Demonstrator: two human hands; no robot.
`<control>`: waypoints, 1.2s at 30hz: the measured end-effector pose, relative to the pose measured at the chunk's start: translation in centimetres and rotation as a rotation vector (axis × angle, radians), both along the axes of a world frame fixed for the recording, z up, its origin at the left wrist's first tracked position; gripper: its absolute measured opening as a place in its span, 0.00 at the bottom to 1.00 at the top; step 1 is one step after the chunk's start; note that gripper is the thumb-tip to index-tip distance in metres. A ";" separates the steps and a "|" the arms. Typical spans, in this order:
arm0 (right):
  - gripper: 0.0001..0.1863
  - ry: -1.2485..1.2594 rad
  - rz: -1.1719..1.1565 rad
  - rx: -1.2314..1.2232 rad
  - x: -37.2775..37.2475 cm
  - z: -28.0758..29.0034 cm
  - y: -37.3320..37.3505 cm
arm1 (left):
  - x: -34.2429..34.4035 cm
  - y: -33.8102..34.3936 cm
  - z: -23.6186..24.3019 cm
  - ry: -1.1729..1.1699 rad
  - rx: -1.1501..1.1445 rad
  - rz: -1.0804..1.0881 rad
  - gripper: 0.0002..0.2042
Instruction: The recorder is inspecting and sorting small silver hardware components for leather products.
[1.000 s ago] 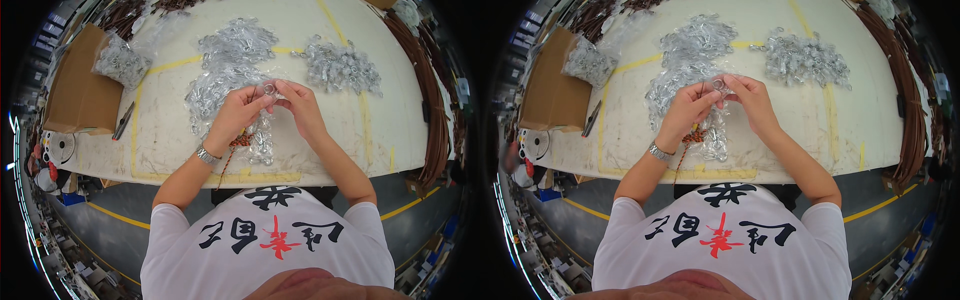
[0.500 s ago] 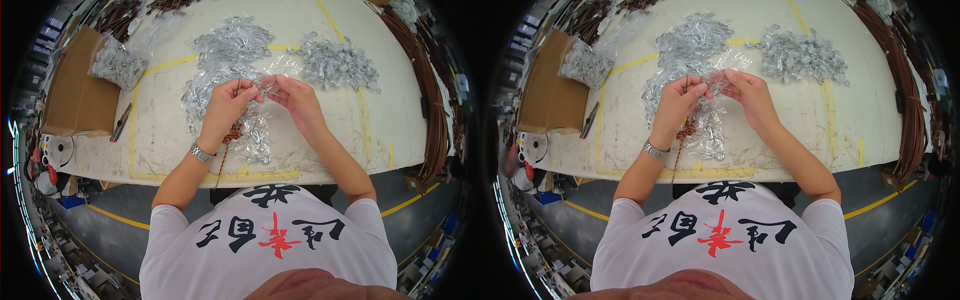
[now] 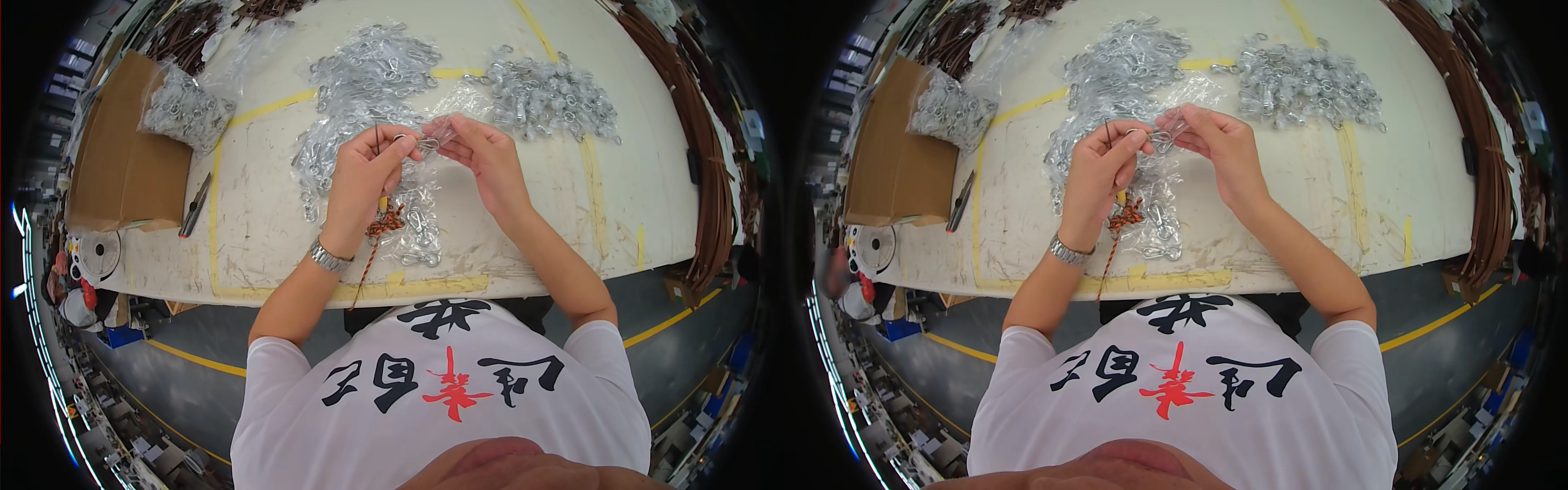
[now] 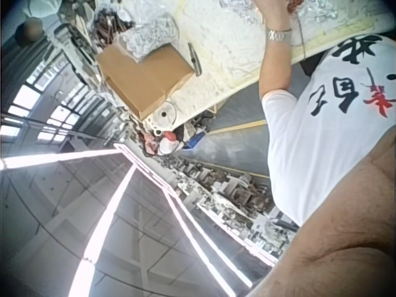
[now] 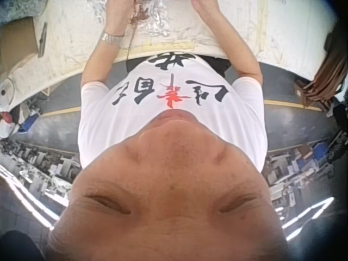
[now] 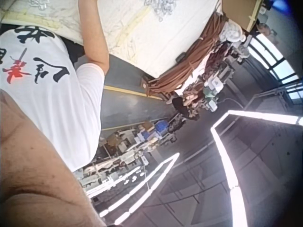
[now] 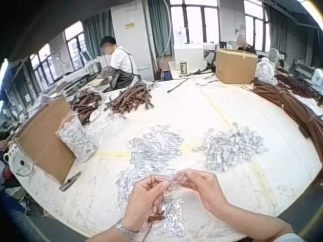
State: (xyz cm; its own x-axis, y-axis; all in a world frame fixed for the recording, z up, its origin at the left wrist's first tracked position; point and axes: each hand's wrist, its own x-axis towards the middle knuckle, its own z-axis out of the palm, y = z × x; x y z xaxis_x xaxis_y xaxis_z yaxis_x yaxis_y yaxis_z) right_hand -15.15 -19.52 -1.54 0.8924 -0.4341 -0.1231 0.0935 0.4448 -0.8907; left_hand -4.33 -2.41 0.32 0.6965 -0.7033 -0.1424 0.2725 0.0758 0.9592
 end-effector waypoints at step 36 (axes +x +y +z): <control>0.24 -0.030 0.068 -0.119 -0.2 1.1 0.8 | 1.8 0.6 0.7 -0.150 0.062 -0.104 0.06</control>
